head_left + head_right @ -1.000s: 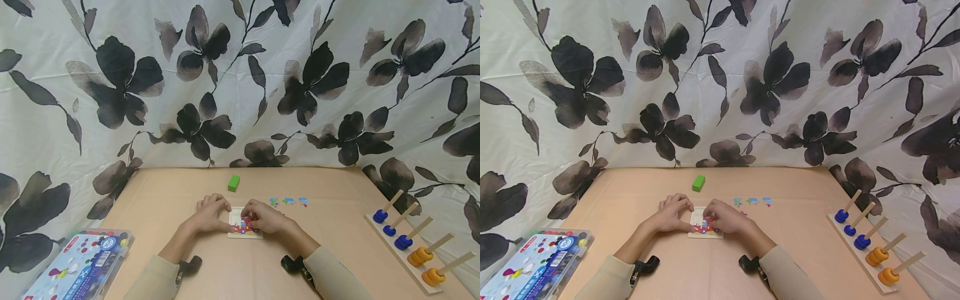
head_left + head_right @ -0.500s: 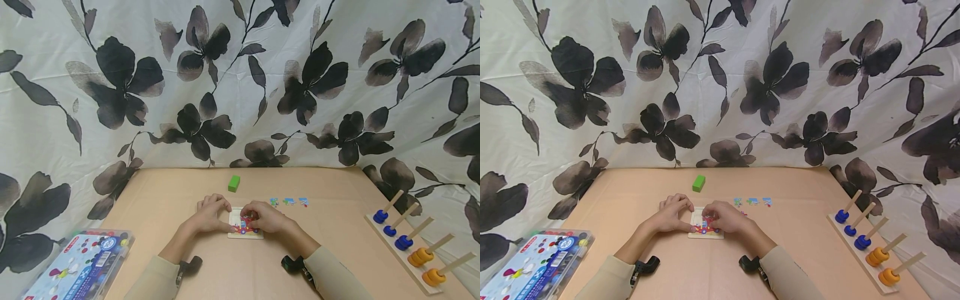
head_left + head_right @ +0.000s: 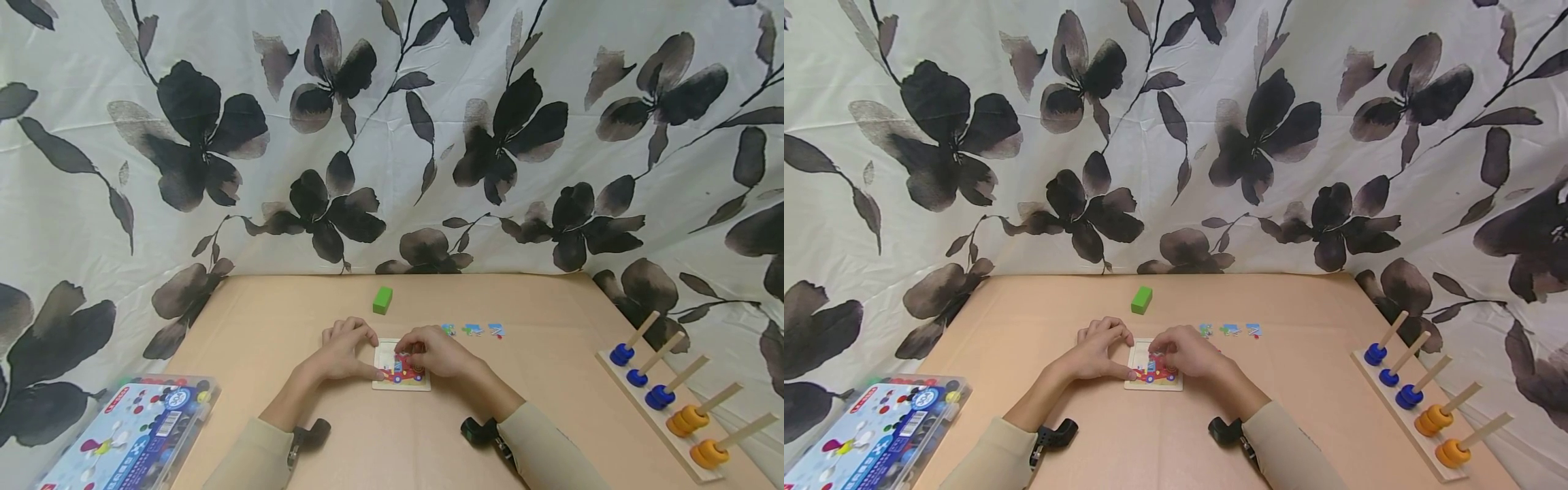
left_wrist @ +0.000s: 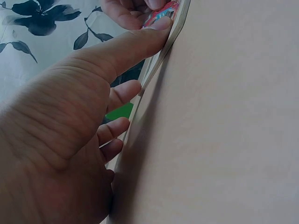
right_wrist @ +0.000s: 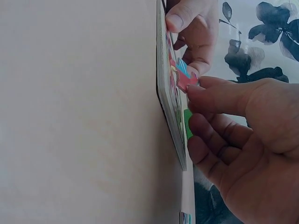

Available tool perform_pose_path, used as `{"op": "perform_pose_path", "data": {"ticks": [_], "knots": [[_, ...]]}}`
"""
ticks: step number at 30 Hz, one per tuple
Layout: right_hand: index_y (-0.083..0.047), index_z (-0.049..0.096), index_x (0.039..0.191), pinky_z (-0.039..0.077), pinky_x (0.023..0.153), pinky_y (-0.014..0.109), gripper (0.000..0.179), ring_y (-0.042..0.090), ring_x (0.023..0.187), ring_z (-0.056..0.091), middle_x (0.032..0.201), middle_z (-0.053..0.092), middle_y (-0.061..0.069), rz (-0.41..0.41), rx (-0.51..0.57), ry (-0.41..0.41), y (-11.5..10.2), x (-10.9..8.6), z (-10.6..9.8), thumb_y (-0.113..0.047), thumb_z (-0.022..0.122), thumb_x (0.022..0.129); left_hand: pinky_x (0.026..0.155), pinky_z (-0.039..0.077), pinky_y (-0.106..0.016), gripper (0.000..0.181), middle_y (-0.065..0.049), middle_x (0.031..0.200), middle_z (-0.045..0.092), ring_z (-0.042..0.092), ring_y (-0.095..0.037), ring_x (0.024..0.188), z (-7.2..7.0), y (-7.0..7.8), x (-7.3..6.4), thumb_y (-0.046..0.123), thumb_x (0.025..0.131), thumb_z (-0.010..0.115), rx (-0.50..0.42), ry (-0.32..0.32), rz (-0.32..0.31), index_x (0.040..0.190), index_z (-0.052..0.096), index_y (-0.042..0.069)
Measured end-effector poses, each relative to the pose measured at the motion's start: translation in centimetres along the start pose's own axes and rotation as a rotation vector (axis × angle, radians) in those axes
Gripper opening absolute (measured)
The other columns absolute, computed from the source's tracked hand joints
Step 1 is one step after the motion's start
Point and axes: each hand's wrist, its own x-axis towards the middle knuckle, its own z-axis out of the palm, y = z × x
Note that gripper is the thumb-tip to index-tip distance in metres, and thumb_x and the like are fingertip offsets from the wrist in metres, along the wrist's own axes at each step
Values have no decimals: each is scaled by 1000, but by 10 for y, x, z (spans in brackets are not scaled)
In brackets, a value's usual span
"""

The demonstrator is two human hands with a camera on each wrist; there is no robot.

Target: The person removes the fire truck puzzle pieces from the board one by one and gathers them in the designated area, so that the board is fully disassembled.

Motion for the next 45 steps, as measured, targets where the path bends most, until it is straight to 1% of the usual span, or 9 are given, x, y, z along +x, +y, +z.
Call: {"op": "perform_pose_path", "data": {"ticks": [6,15,22,25,31,33,38,40,45], "knots": [[-7,79,110,45,67,21,18,9,75,54,96,75,3,10,29,6,-3,0,-2,-1,73,93,104,22,-48,57,3,137,49,37,-28,127,0,0,0,60,64,93,-5,2,-6,105,64,31],[-9,79,109,46,70,22,18,9,78,55,98,74,-1,16,19,17,-1,1,-3,-3,75,93,103,22,-48,58,4,136,50,37,-28,126,0,1,-1,61,63,93,-6,4,-9,104,65,31],[-6,78,110,50,76,22,19,8,83,60,103,76,1,0,79,16,1,0,-9,-3,76,92,105,21,-49,57,3,136,49,36,-28,127,-1,2,-1,59,64,93,-8,1,-6,105,65,31],[-5,78,111,51,76,24,19,11,84,62,103,76,2,10,104,21,0,-2,-14,-2,76,92,105,21,-49,57,2,137,49,36,-29,127,-1,2,-1,59,64,93,-6,1,-9,104,65,31],[-7,78,111,51,79,27,20,17,90,62,104,75,-1,72,120,50,0,-9,-27,0,72,93,105,22,-51,57,1,138,49,36,-30,128,0,2,-1,58,63,94,-9,3,-13,104,65,30],[-7,78,112,50,73,27,22,19,87,61,104,75,0,88,127,59,1,-12,-32,1,71,93,105,21,-51,57,1,138,50,36,-30,128,0,2,-1,58,63,94,-11,4,-11,104,65,30],[-4,77,113,51,66,25,21,17,82,65,108,77,4,74,132,75,7,-17,-45,1,73,93,104,21,-50,57,1,139,50,36,-30,129,-1,3,-1,58,63,94,-6,3,-12,104,65,31],[-4,78,113,52,70,24,21,15,83,66,109,77,5,62,122,86,9,-19,-50,0,74,93,104,21,-50,57,1,139,49,36,-30,130,-1,3,-1,58,64,94,-2,0,-14,105,65,31],[-8,79,109,52,68,26,19,16,80,65,108,77,7,72,123,109,13,-25,-61,-2,75,92,105,21,-49,56,2,139,48,35,-30,131,-1,2,-2,56,64,94,-5,-1,-15,105,65,31]]}}
